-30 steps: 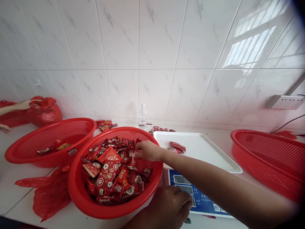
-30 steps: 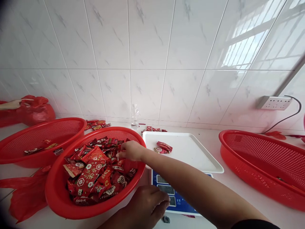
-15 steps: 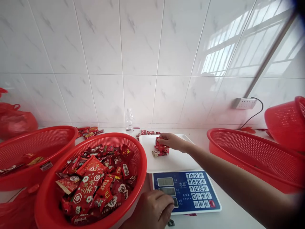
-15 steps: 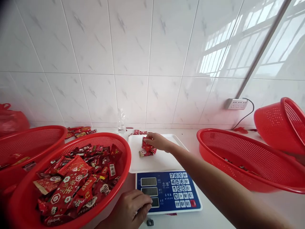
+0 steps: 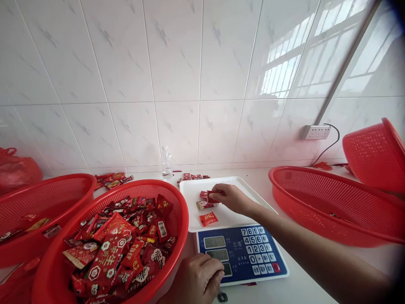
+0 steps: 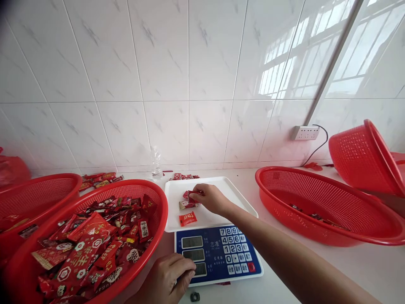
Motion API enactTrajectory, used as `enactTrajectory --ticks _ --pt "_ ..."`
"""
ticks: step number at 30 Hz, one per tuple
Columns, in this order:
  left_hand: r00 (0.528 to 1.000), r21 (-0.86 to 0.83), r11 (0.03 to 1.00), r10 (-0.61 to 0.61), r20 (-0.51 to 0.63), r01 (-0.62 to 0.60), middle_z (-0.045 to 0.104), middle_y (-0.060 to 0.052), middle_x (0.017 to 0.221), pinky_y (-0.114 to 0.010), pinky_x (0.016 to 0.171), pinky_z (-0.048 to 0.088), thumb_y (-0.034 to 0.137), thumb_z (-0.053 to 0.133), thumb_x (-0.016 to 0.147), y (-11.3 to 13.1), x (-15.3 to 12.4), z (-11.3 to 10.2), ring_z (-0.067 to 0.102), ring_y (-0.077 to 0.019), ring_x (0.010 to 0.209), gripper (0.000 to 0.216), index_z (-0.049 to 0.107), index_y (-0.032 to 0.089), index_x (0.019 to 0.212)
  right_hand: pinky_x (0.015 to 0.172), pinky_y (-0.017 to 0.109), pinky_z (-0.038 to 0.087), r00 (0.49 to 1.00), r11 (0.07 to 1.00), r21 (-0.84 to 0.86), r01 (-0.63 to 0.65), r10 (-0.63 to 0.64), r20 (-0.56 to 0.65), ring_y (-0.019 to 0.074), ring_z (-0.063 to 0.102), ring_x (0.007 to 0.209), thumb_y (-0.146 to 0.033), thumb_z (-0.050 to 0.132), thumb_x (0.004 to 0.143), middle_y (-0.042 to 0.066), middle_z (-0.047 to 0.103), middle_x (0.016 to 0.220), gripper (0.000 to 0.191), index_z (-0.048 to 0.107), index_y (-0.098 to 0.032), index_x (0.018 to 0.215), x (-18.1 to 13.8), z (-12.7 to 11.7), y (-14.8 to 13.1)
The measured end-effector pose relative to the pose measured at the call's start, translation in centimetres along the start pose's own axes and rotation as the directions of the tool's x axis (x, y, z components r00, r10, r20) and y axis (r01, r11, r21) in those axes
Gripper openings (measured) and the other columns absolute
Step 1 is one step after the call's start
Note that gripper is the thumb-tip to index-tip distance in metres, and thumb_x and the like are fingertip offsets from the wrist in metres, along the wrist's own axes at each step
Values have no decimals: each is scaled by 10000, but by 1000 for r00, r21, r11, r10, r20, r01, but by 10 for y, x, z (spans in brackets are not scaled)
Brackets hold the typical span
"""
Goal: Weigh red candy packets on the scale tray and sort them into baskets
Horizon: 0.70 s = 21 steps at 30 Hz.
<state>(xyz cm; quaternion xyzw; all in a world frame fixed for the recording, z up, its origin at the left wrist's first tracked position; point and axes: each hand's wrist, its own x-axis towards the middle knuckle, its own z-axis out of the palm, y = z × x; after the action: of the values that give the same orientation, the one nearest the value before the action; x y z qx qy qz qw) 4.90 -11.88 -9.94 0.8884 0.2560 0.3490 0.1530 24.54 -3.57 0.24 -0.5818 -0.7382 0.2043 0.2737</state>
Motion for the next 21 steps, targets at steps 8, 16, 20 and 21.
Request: enactTrajectory --ticks 8,16,20,21 --pt "1000 6 1000 -4 -1 4 619 4 674 -196 534 390 206 427 867 1 1 2 568 -121 587 175 587 212 797 1065 541 170 988 974 -195 115 -91 128 330 174 1366 -505 477 836 84 337 1462 528 491 -272 1309 -16 13 2" --pt "998 38 999 37 -50 -35 611 -1 638 -193 518 400 212 414 877 2 4 -2 579 -121 568 203 592 204 780 1071 575 193 973 963 -213 168 -127 193 305 98 1389 -562 331 896 32 256 1502 559 325 -333 1405 -37 7 -4" --pt "995 64 996 74 -70 -70 614 -2 619 -195 508 410 200 410 875 1 5 2 581 -123 549 216 596 199 764 1045 463 347 957 961 -122 250 -264 -120 247 300 1339 -463 366 922 84 394 1427 470 437 -263 1341 -68 18 -9" --pt "994 65 995 78 -72 -73 618 -3 620 -196 507 413 195 411 874 1 6 3 581 -123 547 219 599 200 762 1019 443 390 939 957 -104 270 -286 -193 235 359 1308 -430 382 925 91 430 1398 433 464 -257 1314 -75 25 -9"
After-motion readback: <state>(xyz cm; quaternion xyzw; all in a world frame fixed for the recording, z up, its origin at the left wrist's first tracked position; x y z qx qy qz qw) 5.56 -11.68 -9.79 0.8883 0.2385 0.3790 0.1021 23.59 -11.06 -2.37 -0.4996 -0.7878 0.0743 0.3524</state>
